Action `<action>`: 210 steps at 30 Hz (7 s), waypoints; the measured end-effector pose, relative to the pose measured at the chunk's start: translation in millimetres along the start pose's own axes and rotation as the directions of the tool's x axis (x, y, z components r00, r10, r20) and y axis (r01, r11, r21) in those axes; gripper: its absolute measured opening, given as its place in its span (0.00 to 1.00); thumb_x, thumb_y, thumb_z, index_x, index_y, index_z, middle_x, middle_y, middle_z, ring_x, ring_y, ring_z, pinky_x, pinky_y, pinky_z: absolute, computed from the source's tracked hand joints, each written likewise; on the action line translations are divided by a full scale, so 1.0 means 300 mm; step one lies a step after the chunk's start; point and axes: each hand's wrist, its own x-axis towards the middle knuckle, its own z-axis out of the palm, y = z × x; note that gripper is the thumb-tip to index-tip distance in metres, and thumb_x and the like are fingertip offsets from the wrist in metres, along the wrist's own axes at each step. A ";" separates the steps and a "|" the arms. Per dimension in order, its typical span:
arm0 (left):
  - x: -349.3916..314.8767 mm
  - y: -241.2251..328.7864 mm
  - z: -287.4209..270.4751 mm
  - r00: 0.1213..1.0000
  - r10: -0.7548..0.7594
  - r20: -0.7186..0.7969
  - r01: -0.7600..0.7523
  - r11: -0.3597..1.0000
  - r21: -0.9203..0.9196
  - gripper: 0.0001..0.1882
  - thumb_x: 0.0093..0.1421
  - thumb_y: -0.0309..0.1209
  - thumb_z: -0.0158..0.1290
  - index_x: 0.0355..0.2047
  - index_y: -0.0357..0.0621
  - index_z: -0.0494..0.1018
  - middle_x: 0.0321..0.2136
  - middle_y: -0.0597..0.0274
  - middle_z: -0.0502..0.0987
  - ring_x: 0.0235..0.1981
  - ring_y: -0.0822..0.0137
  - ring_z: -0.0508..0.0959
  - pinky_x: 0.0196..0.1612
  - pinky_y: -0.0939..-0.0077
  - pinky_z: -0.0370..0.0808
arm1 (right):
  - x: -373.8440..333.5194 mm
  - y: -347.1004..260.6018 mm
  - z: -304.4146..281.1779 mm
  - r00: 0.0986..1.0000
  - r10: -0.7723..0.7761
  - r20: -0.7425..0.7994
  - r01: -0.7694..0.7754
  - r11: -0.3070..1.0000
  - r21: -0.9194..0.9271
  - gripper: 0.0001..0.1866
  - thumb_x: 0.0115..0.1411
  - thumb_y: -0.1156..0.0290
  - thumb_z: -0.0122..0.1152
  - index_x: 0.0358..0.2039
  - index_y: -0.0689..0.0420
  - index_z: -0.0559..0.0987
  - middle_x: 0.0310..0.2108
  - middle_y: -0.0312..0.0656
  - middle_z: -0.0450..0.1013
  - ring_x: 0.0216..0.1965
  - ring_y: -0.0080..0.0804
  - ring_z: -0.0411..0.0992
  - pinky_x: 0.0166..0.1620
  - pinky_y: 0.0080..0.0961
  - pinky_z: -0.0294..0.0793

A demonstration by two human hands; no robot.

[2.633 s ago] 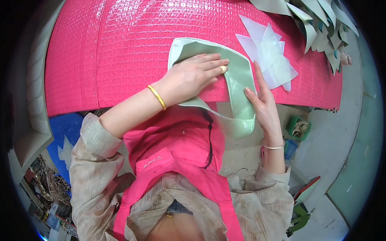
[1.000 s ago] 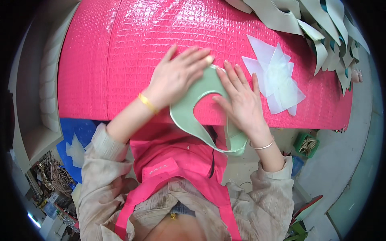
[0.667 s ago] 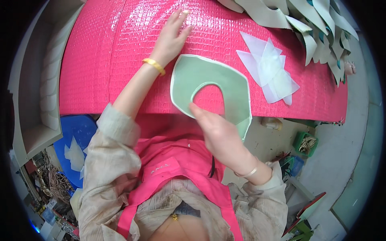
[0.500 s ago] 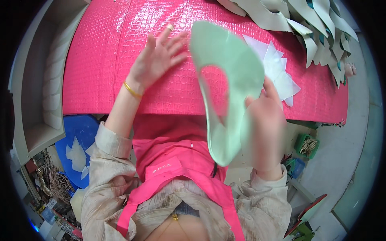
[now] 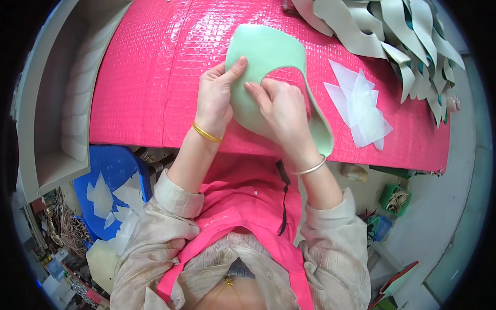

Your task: The person assembles shoe components by hand on a pink workbench. They pick up white shoe uppers and green insoles, align the parts, and press them together to form a finished shoe. The person handles the items one at a time, occasionally using a roll of tape, and places the completed shoes aside.

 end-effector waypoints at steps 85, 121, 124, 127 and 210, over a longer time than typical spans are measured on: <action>-0.399 -0.127 0.147 0.890 0.040 0.454 -0.180 0.946 0.269 0.30 0.63 0.47 0.29 0.50 0.32 0.64 0.61 0.63 0.43 0.59 0.68 0.50 0.57 0.70 0.51 | -0.347 0.047 -0.193 0.973 0.080 -0.215 0.089 0.731 0.676 0.07 0.54 0.79 0.52 0.33 0.68 0.75 0.24 0.43 0.74 0.27 0.23 0.74 0.27 0.16 0.73; -0.540 -0.007 -0.233 0.992 0.082 -0.099 -0.090 0.993 -0.077 0.26 0.59 0.23 0.42 0.58 0.37 0.50 0.53 0.48 0.60 0.53 0.62 0.64 0.55 0.72 0.63 | -0.407 -0.081 0.184 0.966 -0.230 -0.120 0.259 0.814 0.521 0.17 0.46 0.86 0.44 0.36 0.60 0.74 0.34 0.42 0.72 0.39 0.33 0.71 0.45 0.28 0.65; -0.589 0.025 -0.447 0.967 0.159 -0.200 -0.156 0.987 0.031 0.30 0.57 0.19 0.40 0.60 0.42 0.46 0.50 0.48 0.63 0.36 0.72 0.72 0.38 0.85 0.70 | -0.387 -0.085 0.205 0.989 -0.146 0.024 0.070 0.606 0.792 0.22 0.43 0.88 0.33 0.37 0.66 0.72 0.36 0.44 0.73 0.41 0.29 0.70 0.49 0.24 0.65; -0.618 -0.008 -0.677 0.900 0.194 -0.390 -0.053 0.938 0.343 0.21 0.63 0.31 0.40 0.55 0.38 0.56 0.24 0.61 0.71 0.10 0.84 0.57 0.12 0.91 0.52 | -0.349 -0.070 0.202 0.966 -0.149 0.209 -0.082 0.594 0.800 0.16 0.49 0.86 0.37 0.36 0.66 0.72 0.33 0.42 0.72 0.39 0.27 0.70 0.47 0.22 0.67; -0.363 0.182 -0.243 0.870 -0.408 0.276 0.248 0.847 0.470 0.14 0.54 0.29 0.52 0.37 0.29 0.72 0.33 0.52 0.76 0.33 0.67 0.76 0.38 0.76 0.74 | -0.059 -0.161 -0.028 0.724 -0.288 0.627 0.184 0.956 0.226 0.10 0.45 0.71 0.62 0.21 0.63 0.72 0.16 0.39 0.69 0.20 0.21 0.66 0.24 0.21 0.64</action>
